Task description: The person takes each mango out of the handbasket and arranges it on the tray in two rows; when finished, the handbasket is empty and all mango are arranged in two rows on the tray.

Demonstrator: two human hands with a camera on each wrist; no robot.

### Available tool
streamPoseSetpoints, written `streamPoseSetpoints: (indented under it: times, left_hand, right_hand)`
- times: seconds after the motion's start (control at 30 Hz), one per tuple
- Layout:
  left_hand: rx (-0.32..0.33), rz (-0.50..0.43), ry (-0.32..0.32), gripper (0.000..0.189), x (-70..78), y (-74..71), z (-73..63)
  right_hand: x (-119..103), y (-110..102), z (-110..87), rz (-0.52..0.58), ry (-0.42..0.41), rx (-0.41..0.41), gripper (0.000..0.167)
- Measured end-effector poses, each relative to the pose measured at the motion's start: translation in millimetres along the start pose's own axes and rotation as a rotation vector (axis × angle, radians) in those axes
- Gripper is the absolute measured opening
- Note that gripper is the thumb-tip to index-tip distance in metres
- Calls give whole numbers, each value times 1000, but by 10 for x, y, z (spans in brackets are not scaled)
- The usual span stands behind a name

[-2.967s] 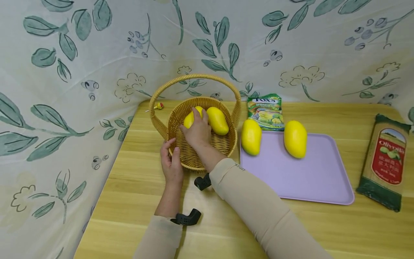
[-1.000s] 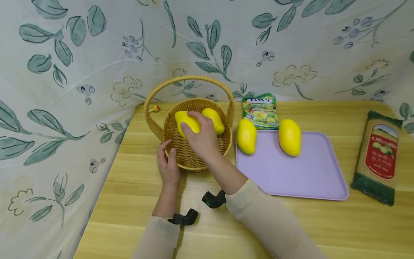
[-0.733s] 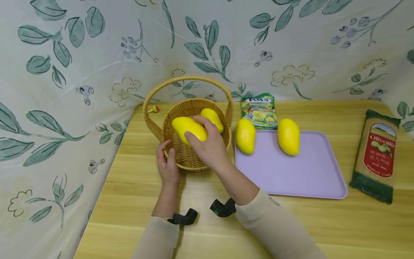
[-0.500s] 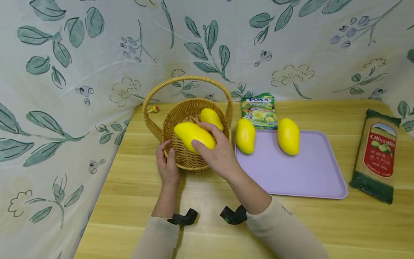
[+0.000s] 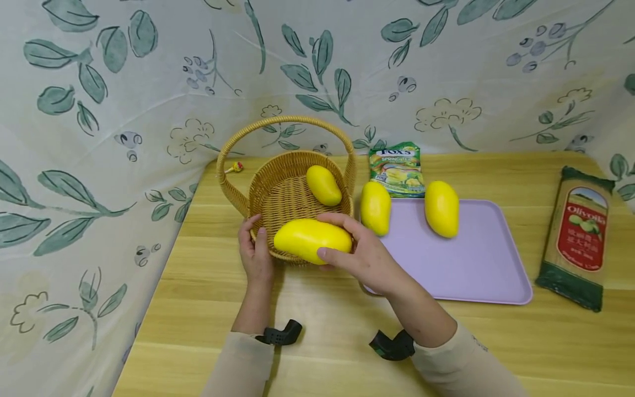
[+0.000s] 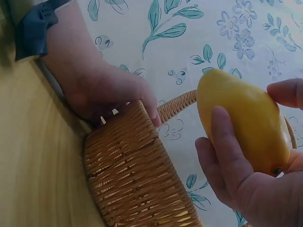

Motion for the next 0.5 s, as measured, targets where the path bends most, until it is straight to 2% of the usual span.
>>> streamPoseSetpoints:
  times: [0.1, 0.3, 0.4, 0.5]
  left_hand:
    - [2, 6, -2, 33, -2, -6, 6]
    - [-16, -15, -29, 35, -39, -6, 10]
    - [-19, -8, -24, 36, -38, -2, 10]
    - [-17, -13, -14, 36, -25, 1, 11]
  right_hand:
    - [27, -41, -52, -14, 1, -73, 50]
    - [68, -172, -131, -187, -27, -145, 29]
    - [72, -237, -149, -282, -14, -176, 29]
    - [87, -318, -162, -378, 30, -221, 36]
Point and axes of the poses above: each hand's wrist, its own z-axis towards the middle knuckle, its own y-axis out of the palm, x = y × z, the point moved 4 cm from there along z, towards the middle knuckle, and after that the axes turned 8 degrees about z, right-handed, at the moved point
